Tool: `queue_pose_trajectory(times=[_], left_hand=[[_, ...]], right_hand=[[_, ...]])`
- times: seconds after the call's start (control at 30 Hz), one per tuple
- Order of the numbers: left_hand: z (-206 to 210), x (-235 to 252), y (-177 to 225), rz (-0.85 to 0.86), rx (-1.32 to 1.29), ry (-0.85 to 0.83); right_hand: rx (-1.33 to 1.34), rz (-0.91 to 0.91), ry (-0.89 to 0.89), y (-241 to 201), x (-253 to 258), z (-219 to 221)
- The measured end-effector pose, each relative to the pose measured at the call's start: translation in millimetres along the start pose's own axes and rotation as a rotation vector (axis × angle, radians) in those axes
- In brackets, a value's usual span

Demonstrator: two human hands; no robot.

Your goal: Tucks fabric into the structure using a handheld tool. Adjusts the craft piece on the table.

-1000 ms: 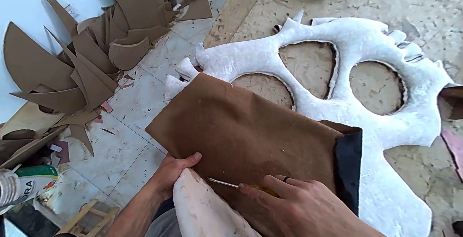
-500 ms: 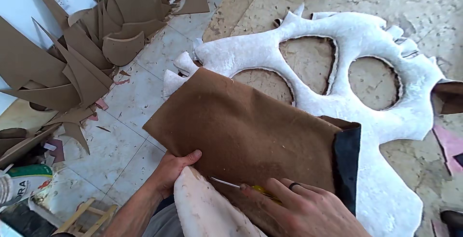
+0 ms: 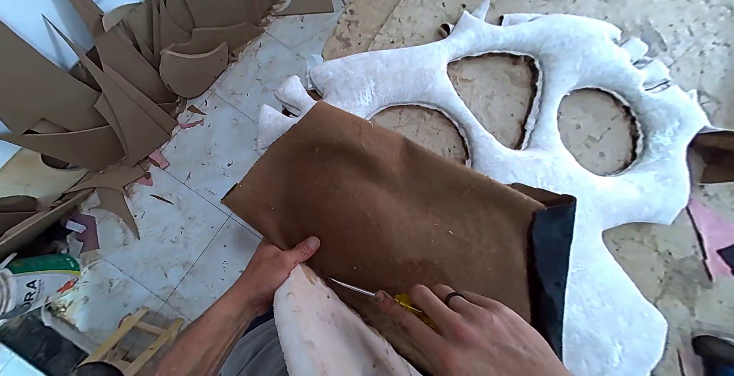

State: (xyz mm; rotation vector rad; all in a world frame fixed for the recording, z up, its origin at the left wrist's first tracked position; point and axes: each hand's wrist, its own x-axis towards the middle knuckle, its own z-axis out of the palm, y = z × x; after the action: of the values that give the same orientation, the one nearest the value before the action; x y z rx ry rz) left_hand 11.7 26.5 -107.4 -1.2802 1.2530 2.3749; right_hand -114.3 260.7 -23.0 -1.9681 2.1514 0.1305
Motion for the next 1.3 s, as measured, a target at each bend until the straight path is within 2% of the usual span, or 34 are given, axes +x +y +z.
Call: queue_pose_trajectory(times=[0.1,0.13,0.17,0.2,0.23,0.3,0.33,0.37,0.4,0.43,0.47,0.53,0.6,0.7,0.83,1.13,1.3], left_hand=[[-2,2,0,0.004,0.013,-0.031],[-4,3,0,0.002,0.008,-0.048],[-5,3,-1,-0.002,0.002,-0.063],[-7,3,-2,-0.004,-0.002,-0.080],[-9,4,-2,-0.004,-0.003,-0.094],[-10,4,-2,-0.007,-0.014,-0.106],[-10,5,-3,-0.011,-0.028,-0.104],[-10,4,-4,-0.016,-0.044,-0.101],[-10,3,-6,-0.019,-0.065,-0.108],[-11,3,-7,-0.019,-0.088,-0.123],[-12,5,-8,-0.019,-0.111,-0.136],[-12,5,-12,-0.023,-0.162,-0.142],[-10,4,-16,-0.023,-0.222,-0.130],[-6,0,-17,-0.016,-0.271,-0.083],[-3,-1,-14,-0.003,-0.245,-0.027],[-2,-4,-13,0.000,-0.236,0.004],[3,-6,-8,0.028,-0.158,0.046]], right_hand=[[0.276,0.008,0.053,20,1,24],[0.439,0.040,0.004,29,1,29],[0.654,0.102,-0.118,39,2,29],[0.909,0.179,-0.269,50,3,28],[1.197,0.236,-0.330,57,4,30],[1.785,0.242,-0.245,62,1,29],[1.930,0.223,-0.158,64,0,23],[1.953,0.229,-0.040,67,-2,17],[1.853,0.263,0.060,72,-5,14],[1.629,0.316,0.125,74,-8,13],[1.355,0.335,0.130,74,-12,14],[0.900,0.265,0.069,63,-17,15],[0.623,0.181,0.086,46,-15,14],[0.357,0.103,0.182,28,-2,18],[0.203,0.039,0.196,27,8,23],[0.081,-0.044,0.166,33,12,16],[-0.010,-0.079,0.106,18,19,2]])
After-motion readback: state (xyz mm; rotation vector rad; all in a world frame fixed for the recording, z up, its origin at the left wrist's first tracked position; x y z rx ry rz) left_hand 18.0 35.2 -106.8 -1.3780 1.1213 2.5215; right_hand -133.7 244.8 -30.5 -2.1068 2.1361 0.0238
